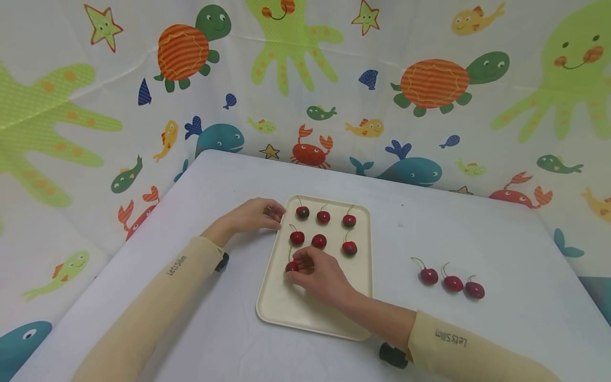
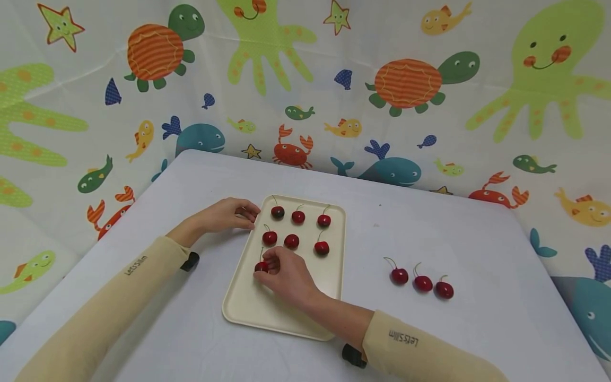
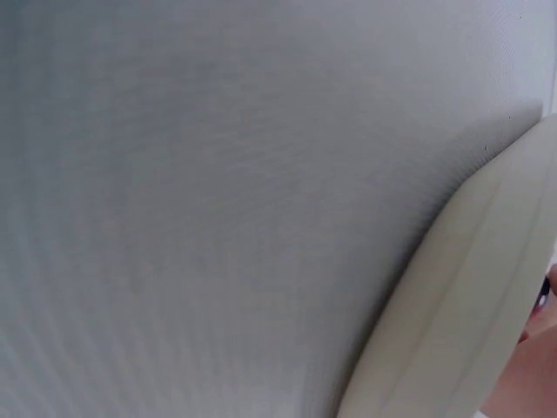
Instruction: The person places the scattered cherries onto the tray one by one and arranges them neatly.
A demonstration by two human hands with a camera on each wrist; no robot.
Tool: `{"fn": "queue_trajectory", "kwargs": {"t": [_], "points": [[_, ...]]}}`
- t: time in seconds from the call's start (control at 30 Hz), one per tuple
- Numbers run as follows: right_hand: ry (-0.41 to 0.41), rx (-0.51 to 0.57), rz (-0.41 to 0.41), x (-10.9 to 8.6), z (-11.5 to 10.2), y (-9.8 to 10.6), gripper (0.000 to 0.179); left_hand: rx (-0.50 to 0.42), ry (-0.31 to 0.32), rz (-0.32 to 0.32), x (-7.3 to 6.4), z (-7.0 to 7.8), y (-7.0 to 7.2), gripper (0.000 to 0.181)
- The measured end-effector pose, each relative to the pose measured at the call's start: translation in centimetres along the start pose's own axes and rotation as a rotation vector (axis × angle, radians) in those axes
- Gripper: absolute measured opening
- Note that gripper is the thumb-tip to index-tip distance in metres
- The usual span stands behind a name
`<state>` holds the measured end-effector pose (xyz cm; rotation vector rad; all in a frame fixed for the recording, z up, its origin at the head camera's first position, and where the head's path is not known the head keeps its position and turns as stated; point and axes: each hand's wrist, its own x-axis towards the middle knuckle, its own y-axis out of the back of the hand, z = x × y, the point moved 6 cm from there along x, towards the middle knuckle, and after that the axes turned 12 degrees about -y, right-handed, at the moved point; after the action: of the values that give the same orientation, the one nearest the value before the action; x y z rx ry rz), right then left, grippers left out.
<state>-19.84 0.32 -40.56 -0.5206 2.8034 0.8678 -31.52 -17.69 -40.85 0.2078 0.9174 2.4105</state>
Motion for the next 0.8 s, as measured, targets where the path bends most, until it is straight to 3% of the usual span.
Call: {"fn": "queue_trajectory", "kwargs": {"t": [0.8], "points": [[0.047, -0.038, -0.002, 0.42, -0.14, -0.02, 0.027, 0.015, 0.003, -0.006, 0.02, -0.13, -0.06, 0.043]]}}
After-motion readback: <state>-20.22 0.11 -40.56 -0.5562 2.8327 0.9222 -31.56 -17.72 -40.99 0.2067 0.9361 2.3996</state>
